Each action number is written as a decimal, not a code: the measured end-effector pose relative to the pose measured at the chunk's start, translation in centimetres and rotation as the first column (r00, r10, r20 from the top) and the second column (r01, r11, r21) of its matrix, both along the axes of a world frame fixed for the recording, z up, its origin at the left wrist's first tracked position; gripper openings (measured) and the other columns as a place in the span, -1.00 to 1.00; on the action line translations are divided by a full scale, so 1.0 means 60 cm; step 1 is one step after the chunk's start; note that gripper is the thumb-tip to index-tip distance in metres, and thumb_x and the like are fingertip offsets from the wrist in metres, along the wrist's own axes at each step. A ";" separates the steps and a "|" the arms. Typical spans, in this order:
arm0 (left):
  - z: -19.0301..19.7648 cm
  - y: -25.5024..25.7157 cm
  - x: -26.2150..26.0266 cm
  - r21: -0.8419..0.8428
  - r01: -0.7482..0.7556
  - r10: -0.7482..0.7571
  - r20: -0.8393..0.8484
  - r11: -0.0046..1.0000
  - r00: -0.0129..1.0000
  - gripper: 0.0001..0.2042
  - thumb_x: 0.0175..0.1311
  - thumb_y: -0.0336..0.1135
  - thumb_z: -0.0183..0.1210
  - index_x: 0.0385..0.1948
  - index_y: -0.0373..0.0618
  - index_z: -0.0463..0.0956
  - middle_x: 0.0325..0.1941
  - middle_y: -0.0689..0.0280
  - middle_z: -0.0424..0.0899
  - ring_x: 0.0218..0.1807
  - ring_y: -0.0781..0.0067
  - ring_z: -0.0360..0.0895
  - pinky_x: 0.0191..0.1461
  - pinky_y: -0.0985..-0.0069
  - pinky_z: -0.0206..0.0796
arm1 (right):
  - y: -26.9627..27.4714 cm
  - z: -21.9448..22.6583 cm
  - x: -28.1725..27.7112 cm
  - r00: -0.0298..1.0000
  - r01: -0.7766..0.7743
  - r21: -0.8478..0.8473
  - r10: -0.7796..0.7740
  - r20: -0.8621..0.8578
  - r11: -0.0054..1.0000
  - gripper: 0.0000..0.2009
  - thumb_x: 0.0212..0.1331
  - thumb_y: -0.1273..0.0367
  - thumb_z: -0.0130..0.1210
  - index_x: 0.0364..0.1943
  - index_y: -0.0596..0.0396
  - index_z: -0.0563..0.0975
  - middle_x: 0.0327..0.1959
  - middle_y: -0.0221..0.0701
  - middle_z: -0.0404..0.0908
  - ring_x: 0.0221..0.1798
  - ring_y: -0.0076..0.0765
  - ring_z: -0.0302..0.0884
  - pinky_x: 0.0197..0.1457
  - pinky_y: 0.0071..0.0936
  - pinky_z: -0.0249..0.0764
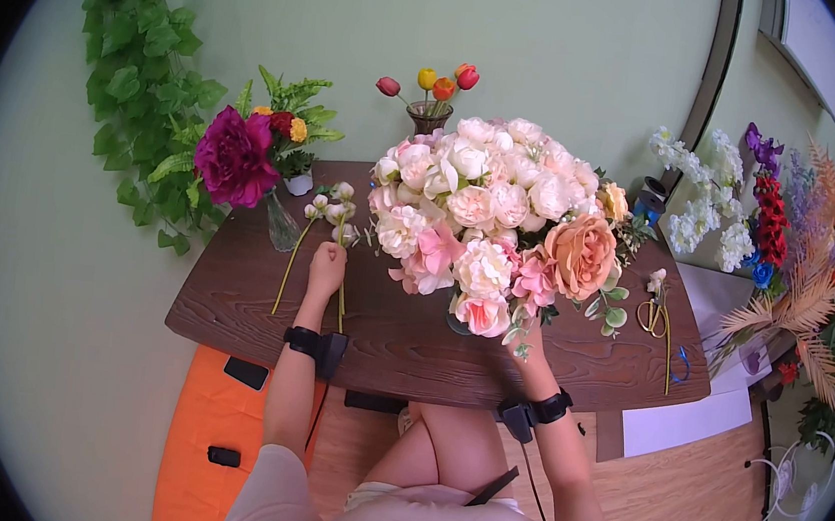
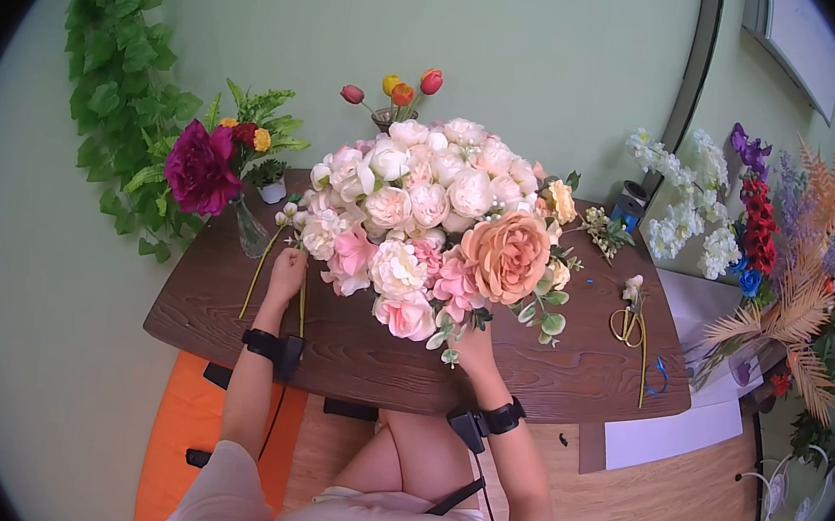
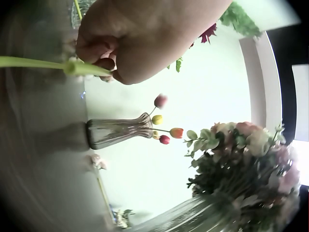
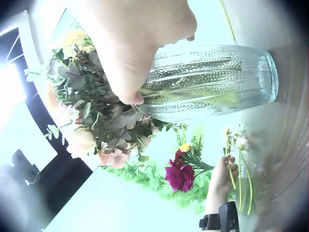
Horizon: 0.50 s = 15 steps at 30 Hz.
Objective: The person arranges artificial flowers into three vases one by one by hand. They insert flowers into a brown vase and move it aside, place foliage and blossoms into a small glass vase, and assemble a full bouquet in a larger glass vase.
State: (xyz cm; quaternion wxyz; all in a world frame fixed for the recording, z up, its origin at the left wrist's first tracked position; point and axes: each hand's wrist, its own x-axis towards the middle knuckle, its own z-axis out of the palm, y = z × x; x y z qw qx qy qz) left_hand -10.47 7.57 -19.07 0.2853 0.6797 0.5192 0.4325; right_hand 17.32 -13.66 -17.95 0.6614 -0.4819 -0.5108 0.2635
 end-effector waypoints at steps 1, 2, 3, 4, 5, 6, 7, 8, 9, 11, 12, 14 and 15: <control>0.010 0.001 0.001 -0.118 0.105 -0.069 0.272 0.987 0.960 -0.84 0.20 -0.28 -0.04 -0.39 -0.18 0.38 -0.59 0.31 0.47 -0.63 0.47 0.38 -0.55 0.55 0.22 | -0.001 -0.004 0.002 1.000 0.007 -0.001 -0.007 0.001 1.000 -0.59 0.10 0.54 -0.05 0.10 0.22 0.26 -0.02 -0.34 0.39 0.09 -0.42 0.31 0.17 -0.51 0.19; 0.050 -0.026 0.011 -0.267 0.188 -0.053 0.444 0.945 0.894 -0.82 0.32 -0.26 -0.14 -0.38 -0.14 0.36 -0.66 0.43 0.34 -0.70 0.70 0.19 -0.65 0.71 0.01 | 0.002 -0.014 -0.005 0.972 0.005 0.198 0.042 -0.232 0.980 -0.46 0.04 0.57 -0.01 0.18 0.18 0.16 0.09 -0.31 0.29 0.12 -0.39 0.27 0.18 -0.50 0.17; 0.058 -0.029 0.010 -0.268 0.192 -0.058 0.440 0.944 0.896 -0.82 0.32 -0.26 -0.14 -0.38 -0.14 0.36 -0.66 0.43 0.34 -0.70 0.70 0.19 -0.65 0.71 0.01 | -0.008 -0.007 -0.006 0.971 0.012 0.197 0.036 -0.237 0.980 -0.46 0.04 0.57 -0.01 0.18 0.18 0.16 0.09 -0.31 0.29 0.12 -0.39 0.27 0.18 -0.50 0.17; 0.064 -0.031 0.009 -0.240 0.304 -0.108 0.594 0.922 0.797 -0.80 0.30 -0.25 -0.14 -0.50 -0.10 0.32 -0.69 0.46 0.29 -0.72 0.71 0.15 -0.69 0.71 -0.04 | -0.023 0.003 -0.002 0.984 0.073 0.100 -0.055 -0.172 0.992 -0.45 0.05 0.56 -0.02 0.19 0.17 0.13 0.12 -0.30 0.24 0.13 -0.37 0.26 0.19 -0.49 0.16; 0.067 -0.029 0.009 -0.193 0.408 -0.148 0.729 0.892 0.668 -0.76 0.28 -0.25 -0.14 -0.61 -0.07 0.28 -0.71 0.49 0.24 -0.75 0.71 0.12 -0.72 0.71 -0.09 | -0.034 0.008 0.002 0.985 0.142 0.006 -0.141 -0.098 0.990 -0.44 0.06 0.54 -0.02 0.21 0.15 0.11 0.15 -0.29 0.20 0.13 -0.35 0.25 0.20 -0.48 0.16; 0.071 -0.027 0.009 -0.178 0.447 -0.162 0.765 0.877 0.623 -0.77 0.32 -0.20 -0.16 -0.52 -0.07 0.30 -0.71 0.49 0.23 -0.74 0.73 0.11 -0.71 0.74 -0.12 | -0.041 0.010 0.002 0.985 0.138 0.046 -0.133 -0.107 0.989 -0.47 0.10 0.52 -0.05 0.20 0.15 0.12 0.12 -0.29 0.23 0.08 -0.36 0.28 0.19 -0.45 0.17; 0.072 -0.027 0.012 -0.180 0.452 -0.166 0.763 0.874 0.625 -0.77 0.32 -0.20 -0.16 -0.52 -0.07 0.30 -0.71 0.49 0.23 -0.74 0.73 0.11 -0.71 0.74 -0.12 | -0.053 0.014 0.001 0.984 0.145 0.044 -0.139 -0.111 0.988 -0.47 0.10 0.52 -0.05 0.20 0.15 0.12 0.12 -0.29 0.23 0.08 -0.36 0.28 0.19 -0.45 0.17; 0.084 -0.037 0.017 -0.131 0.440 -0.161 0.808 0.888 0.567 -0.78 0.35 -0.19 -0.19 -0.44 -0.07 0.29 -0.71 0.50 0.22 -0.75 0.73 0.08 -0.71 0.73 -0.13 | -0.077 0.049 -0.012 0.969 0.179 -0.001 -0.177 -0.171 0.984 -0.50 0.11 0.51 -0.06 0.19 0.16 0.13 0.09 -0.29 0.24 0.07 -0.38 0.28 0.17 -0.47 0.19; 0.097 -0.048 0.022 -0.083 0.424 -0.159 0.849 0.902 0.504 -0.79 0.39 -0.18 -0.21 -0.36 -0.07 0.28 -0.71 0.50 0.20 -0.75 0.73 0.05 -0.70 0.71 -0.15 | -0.090 0.067 -0.019 0.950 0.209 -0.047 -0.214 -0.228 0.977 -0.52 0.12 0.50 -0.07 0.18 0.17 0.14 0.07 -0.30 0.26 0.06 -0.40 0.28 0.15 -0.48 0.21; 0.125 -0.075 0.033 -0.029 0.346 -0.167 0.836 0.938 0.523 -0.79 0.39 -0.18 -0.23 -0.37 -0.08 0.27 -0.72 0.49 0.21 -0.75 0.75 0.04 -0.70 0.73 -0.15 | -0.096 0.068 -0.015 0.933 0.324 0.037 -0.313 -0.178 0.945 -0.59 0.14 0.49 -0.08 0.12 0.17 0.23 -0.04 -0.35 0.33 -0.02 -0.49 0.31 0.04 -0.55 0.26; 0.142 -0.091 0.037 0.091 0.261 -0.227 0.797 0.961 0.559 -0.78 0.40 -0.18 -0.24 -0.37 -0.08 0.26 -0.72 0.49 0.21 -0.74 0.76 0.05 -0.69 0.73 -0.14 | -0.105 0.074 -0.013 0.888 0.402 0.039 -0.379 -0.260 0.915 -0.66 0.15 0.49 -0.08 0.05 0.17 0.28 -0.10 -0.38 0.35 -0.08 -0.52 0.31 -0.02 -0.58 0.27; 0.181 -0.132 0.049 0.294 0.126 -0.309 0.743 0.947 0.594 -0.77 0.41 -0.21 -0.27 -0.39 -0.12 0.25 -0.74 0.48 0.21 -0.72 0.77 0.07 -0.67 0.75 -0.12 | -0.123 0.098 -0.015 0.808 0.523 0.109 -0.450 -0.381 0.846 -0.85 0.15 0.50 -0.07 -0.19 0.15 0.36 -0.24 -0.45 0.38 -0.25 -0.62 0.27 -0.19 -0.64 0.25; 0.199 -0.153 0.050 0.296 0.130 -0.313 0.741 0.946 0.593 -0.77 0.41 -0.21 -0.27 -0.39 -0.12 0.25 -0.74 0.48 0.21 -0.72 0.77 0.07 -0.67 0.75 -0.12 | -0.133 0.106 -0.016 0.805 0.526 0.110 -0.453 -0.383 0.843 -0.85 0.15 0.50 -0.07 -0.19 0.15 0.36 -0.24 -0.45 0.38 -0.25 -0.62 0.27 -0.19 -0.64 0.25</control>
